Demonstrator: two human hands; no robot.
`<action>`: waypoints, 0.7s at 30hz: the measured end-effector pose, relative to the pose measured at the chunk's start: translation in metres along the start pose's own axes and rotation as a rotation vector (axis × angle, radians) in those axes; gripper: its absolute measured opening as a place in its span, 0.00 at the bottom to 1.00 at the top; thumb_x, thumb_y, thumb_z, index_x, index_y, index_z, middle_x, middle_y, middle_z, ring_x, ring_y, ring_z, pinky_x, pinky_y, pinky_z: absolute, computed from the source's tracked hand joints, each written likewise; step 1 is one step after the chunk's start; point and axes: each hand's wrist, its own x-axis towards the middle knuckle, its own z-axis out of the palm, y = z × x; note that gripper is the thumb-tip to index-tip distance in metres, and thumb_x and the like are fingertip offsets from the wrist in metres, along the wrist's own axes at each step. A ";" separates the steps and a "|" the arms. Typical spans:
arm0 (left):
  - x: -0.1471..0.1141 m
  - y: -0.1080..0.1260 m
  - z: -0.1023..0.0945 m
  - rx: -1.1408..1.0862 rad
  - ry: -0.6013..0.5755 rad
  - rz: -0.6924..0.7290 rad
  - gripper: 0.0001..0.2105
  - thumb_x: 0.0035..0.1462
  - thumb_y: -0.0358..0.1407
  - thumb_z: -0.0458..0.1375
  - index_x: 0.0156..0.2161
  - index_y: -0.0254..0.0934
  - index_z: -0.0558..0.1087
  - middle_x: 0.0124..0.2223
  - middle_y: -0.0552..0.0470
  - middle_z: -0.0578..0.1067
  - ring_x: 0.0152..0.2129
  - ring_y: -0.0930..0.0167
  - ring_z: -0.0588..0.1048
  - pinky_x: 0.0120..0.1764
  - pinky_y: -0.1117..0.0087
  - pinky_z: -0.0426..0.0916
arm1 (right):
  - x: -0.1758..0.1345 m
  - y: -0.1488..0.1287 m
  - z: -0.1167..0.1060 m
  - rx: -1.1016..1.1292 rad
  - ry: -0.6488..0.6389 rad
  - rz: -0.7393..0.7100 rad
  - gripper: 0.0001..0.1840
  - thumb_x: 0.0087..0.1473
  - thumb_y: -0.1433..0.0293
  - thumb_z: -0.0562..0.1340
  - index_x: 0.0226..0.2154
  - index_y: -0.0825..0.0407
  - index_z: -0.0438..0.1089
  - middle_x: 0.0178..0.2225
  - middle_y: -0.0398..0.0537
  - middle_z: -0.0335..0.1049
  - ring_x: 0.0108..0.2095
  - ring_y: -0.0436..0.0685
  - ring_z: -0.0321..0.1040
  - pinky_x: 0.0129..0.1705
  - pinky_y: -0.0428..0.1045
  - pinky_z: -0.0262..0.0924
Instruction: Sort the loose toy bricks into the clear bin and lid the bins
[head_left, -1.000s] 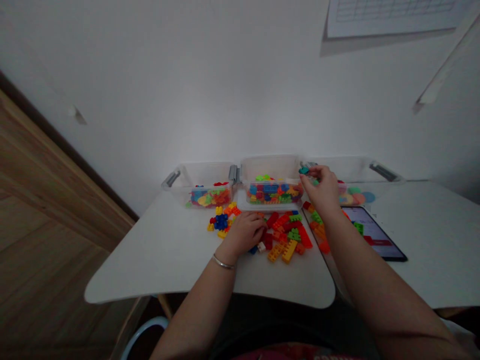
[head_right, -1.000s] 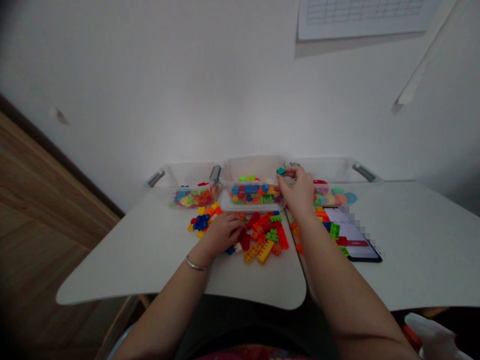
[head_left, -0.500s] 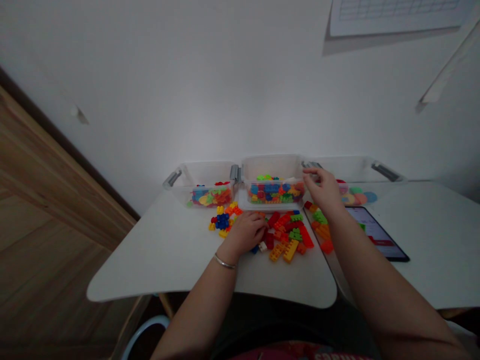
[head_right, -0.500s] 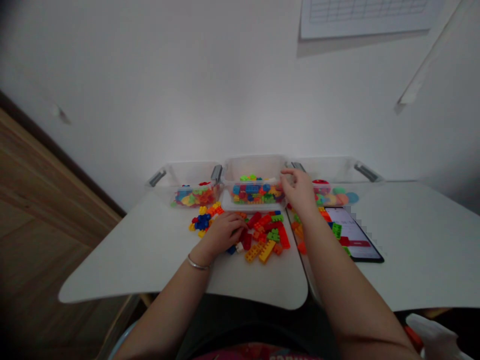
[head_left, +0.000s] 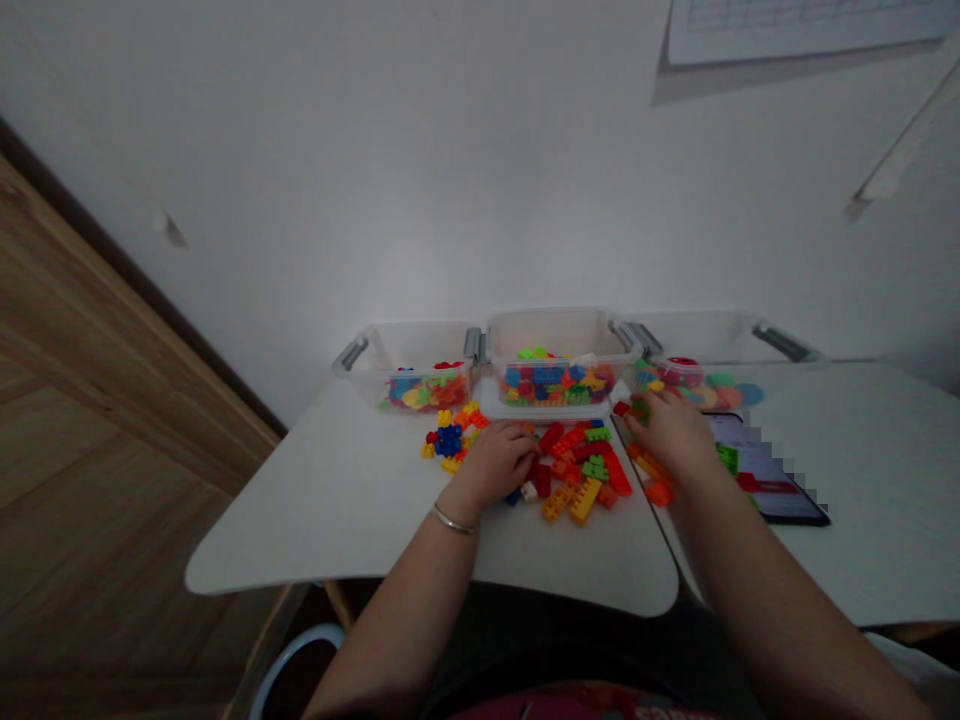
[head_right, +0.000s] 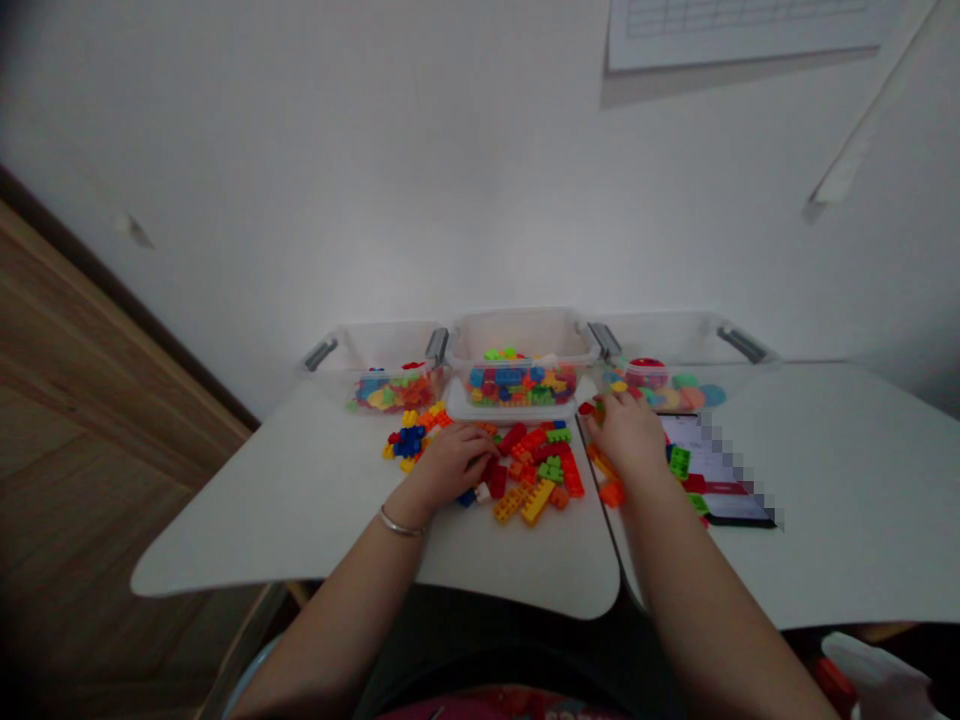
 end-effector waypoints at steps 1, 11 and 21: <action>0.000 0.000 0.001 -0.001 -0.001 -0.001 0.09 0.58 0.27 0.55 0.36 0.37 0.77 0.41 0.48 0.79 0.40 0.67 0.74 0.45 0.65 0.68 | -0.001 -0.002 0.000 -0.024 -0.023 0.001 0.23 0.59 0.60 0.55 0.49 0.57 0.71 0.47 0.61 0.70 0.48 0.66 0.66 0.48 0.56 0.59; 0.000 -0.001 0.000 -0.009 -0.001 0.002 0.08 0.58 0.28 0.55 0.37 0.37 0.77 0.41 0.48 0.78 0.40 0.67 0.73 0.46 0.65 0.68 | 0.002 -0.013 -0.002 -0.093 -0.046 -0.004 0.21 0.58 0.59 0.57 0.47 0.56 0.69 0.47 0.61 0.69 0.46 0.66 0.67 0.42 0.55 0.62; 0.000 0.002 -0.002 -0.021 0.006 -0.037 0.08 0.58 0.28 0.55 0.37 0.38 0.77 0.40 0.49 0.78 0.39 0.68 0.73 0.45 0.66 0.69 | 0.014 -0.015 0.006 -0.055 -0.133 -0.032 0.20 0.59 0.62 0.54 0.50 0.54 0.70 0.47 0.62 0.69 0.44 0.65 0.71 0.38 0.54 0.63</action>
